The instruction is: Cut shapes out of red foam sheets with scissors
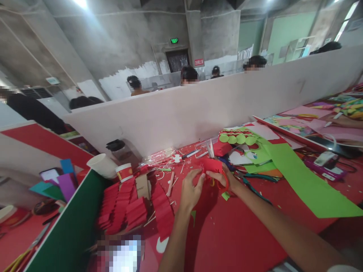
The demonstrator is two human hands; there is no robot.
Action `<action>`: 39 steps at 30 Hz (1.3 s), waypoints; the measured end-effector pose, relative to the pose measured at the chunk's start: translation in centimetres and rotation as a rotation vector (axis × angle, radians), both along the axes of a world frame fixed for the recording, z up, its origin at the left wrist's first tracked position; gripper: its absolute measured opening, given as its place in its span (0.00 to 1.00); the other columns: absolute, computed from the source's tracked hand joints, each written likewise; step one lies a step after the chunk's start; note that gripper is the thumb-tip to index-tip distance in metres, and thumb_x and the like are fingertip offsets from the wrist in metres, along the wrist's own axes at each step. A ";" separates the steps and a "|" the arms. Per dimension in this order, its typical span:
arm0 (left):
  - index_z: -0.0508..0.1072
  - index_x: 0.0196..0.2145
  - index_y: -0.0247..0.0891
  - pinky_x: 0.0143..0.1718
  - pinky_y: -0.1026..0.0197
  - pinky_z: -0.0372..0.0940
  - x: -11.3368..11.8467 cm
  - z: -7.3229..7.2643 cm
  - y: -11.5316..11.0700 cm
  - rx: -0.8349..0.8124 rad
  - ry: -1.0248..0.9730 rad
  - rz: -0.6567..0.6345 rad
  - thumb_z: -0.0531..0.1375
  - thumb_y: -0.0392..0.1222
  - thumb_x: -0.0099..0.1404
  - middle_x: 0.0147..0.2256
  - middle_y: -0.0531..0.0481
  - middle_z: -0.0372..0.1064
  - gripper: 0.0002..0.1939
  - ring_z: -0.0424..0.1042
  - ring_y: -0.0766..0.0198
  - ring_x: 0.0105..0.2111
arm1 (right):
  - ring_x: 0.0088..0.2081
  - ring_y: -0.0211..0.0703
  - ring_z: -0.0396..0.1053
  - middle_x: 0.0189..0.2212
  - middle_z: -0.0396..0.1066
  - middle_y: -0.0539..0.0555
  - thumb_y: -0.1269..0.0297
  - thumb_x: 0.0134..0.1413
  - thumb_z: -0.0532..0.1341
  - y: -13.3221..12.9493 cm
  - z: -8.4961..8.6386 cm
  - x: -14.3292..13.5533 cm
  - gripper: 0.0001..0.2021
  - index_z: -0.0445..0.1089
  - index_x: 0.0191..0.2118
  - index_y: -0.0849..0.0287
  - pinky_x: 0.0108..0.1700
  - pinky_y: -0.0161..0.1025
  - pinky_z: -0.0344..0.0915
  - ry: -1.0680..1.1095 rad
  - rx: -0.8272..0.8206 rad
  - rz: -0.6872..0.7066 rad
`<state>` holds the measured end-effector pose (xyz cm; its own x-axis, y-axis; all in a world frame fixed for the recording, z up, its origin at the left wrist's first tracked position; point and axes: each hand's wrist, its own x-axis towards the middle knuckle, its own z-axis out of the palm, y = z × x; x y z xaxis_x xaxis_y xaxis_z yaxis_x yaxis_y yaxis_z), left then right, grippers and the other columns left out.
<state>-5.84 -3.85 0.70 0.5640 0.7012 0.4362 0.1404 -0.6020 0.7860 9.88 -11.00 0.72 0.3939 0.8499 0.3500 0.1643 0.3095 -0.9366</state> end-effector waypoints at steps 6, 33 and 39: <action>0.80 0.43 0.38 0.51 0.50 0.70 0.1 -0.3 0.3 -0.020 -0.031 -0.008 0.60 0.48 0.68 0.44 0.42 0.79 0.14 0.77 0.54 0.46 | 0.47 0.56 0.74 0.36 0.80 0.54 0.57 0.50 0.67 -0.2 0.3 -0.1 0.15 0.77 0.44 0.55 0.51 0.50 0.69 -0.041 -0.005 -0.028; 0.69 0.29 0.38 0.31 0.64 0.63 0.6 0.2 0.1 -0.248 -0.175 0.050 0.60 0.51 0.66 0.27 0.52 0.72 0.15 0.70 0.64 0.27 | 0.38 0.52 0.76 0.37 0.79 0.53 0.60 0.51 0.66 0.8 -1.3 0.4 0.16 0.74 0.48 0.54 0.41 0.44 0.71 -0.113 0.031 0.081; 0.70 0.31 0.37 0.28 0.64 0.60 0.5 -0.3 0.6 -0.238 -0.148 0.058 0.61 0.53 0.65 0.24 0.54 0.69 0.15 0.67 0.64 0.25 | 0.38 0.51 0.74 0.36 0.78 0.52 0.61 0.51 0.68 0.9 -1.8 0.3 0.17 0.73 0.48 0.54 0.45 0.44 0.70 -0.185 0.029 0.058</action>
<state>-5.30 -3.26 0.35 0.4621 0.8229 0.3304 0.0423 -0.3926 0.9187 10.22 -10.12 -1.06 0.2708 0.8581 0.4362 0.3142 0.3496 -0.8827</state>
